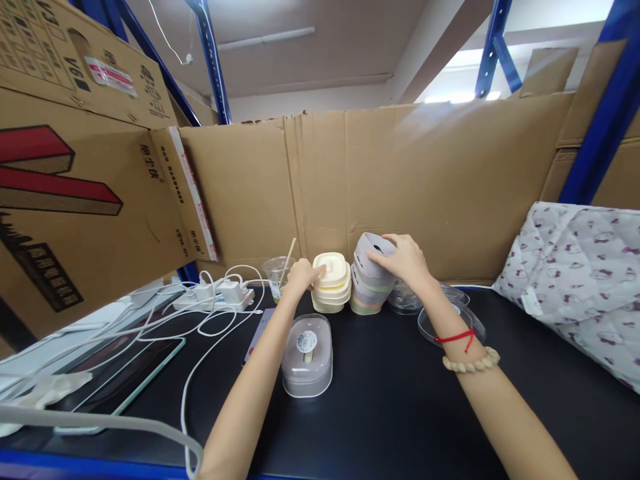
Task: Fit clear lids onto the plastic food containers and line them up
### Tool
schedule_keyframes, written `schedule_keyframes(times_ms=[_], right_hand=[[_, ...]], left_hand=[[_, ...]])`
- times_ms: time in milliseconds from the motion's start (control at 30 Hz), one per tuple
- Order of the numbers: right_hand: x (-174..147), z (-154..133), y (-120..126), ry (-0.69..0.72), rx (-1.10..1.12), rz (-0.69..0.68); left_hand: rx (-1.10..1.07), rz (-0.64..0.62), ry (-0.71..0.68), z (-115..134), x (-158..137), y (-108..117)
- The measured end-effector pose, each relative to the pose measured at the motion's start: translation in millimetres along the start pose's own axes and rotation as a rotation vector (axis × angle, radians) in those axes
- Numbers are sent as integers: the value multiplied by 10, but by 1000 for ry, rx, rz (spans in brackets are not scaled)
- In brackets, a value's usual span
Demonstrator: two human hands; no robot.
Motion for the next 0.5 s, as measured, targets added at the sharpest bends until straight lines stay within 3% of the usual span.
schedule_keyframes(times_ms=[100,200,333,500], right_hand=[[13,87,-113,-36,26,-85],[19,107,-152,-44,41,-90],[19,74,-137,-36,65,-37],[15,26,-88,-21,97,55]], left_hand=[[-64,4,-12,-21,13,11],[-108,94,-52,17,19,116],[-402,215,-63,52,53,235],[-768,94,-65,107,94,162]])
Point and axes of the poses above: each hand's wrist, its own x-axis towards the middle knuckle, its own y-axis out of the back of the hand, z = x × y, the point moved 7 cm from there along x, towards the middle knuckle, and after that the axes turned 10 degrees about y, right-handed, at the moved point
